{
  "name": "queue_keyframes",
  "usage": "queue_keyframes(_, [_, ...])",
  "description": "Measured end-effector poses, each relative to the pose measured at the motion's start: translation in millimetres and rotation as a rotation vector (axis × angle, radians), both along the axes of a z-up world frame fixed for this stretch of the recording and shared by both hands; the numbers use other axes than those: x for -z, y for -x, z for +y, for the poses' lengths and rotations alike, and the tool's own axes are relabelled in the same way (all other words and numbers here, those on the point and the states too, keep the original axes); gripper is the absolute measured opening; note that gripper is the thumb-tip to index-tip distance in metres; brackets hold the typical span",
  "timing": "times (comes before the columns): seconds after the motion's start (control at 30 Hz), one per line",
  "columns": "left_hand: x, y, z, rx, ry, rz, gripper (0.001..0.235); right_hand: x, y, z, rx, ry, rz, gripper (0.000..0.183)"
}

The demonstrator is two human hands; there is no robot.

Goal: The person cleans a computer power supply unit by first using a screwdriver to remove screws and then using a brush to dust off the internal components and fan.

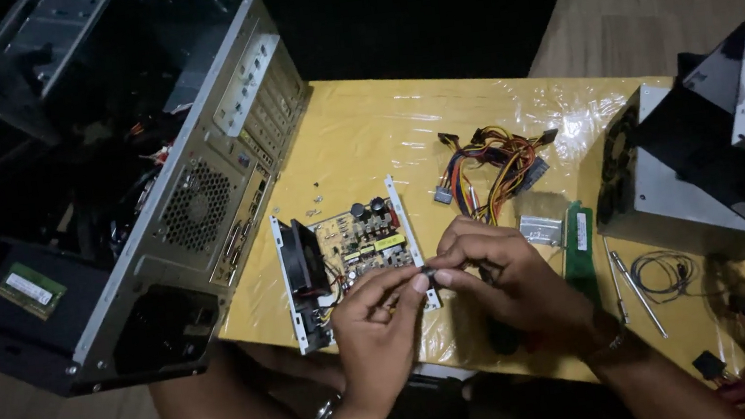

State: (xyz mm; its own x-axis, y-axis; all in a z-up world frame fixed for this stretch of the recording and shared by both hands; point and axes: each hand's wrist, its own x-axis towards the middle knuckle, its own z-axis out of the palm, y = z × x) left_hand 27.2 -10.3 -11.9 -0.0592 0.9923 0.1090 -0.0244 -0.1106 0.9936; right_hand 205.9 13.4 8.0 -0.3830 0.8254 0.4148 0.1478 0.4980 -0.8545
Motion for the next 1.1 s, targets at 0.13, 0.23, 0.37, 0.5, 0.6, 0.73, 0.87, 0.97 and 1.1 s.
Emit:
queue_keyframes(0.13, [-6.7,3.0,2.5,0.035,-0.069,0.123,0.016,-4.5,4.0,-2.7,0.040,0.017,0.036,0.010])
queue_keyframes(0.23, [-7.6,2.7,5.3,0.029,-0.130,0.178,0.014,-7.1,5.6,-3.6,0.061,-0.012,-0.007,0.011])
queue_keyframes(0.37, [-10.7,0.4,4.4,0.015,-0.232,0.194,0.011,-13.4,7.5,-3.9,0.048,-0.150,-0.094,0.014])
queue_keyframes(0.5, [-7.7,1.3,2.8,0.010,-0.269,0.244,0.014,-9.0,4.1,-4.3,0.059,-0.168,-0.080,0.015])
queue_keyframes(0.6, [-4.8,0.7,-0.1,-0.008,-0.294,0.267,0.013,-7.7,-0.1,-7.7,0.083,-0.126,-0.070,0.023])
queue_keyframes(0.73, [-5.4,4.2,0.0,-0.005,-0.376,0.277,0.014,-16.5,1.9,-9.1,0.133,-0.173,-0.112,0.021])
queue_keyframes(0.87, [-6.2,7.9,0.8,0.060,-0.377,0.260,0.019,-24.9,7.9,-10.5,0.137,-0.117,-0.116,0.017])
queue_keyframes(0.97, [2.2,9.1,2.2,0.056,-0.395,0.250,0.020,-17.8,6.1,-7.3,0.119,-0.167,-0.176,0.022])
queue_keyframes(1.1, [4.5,9.6,3.1,0.065,-0.439,0.245,0.020,-18.2,3.9,-7.4,0.102,-0.116,-0.216,0.026])
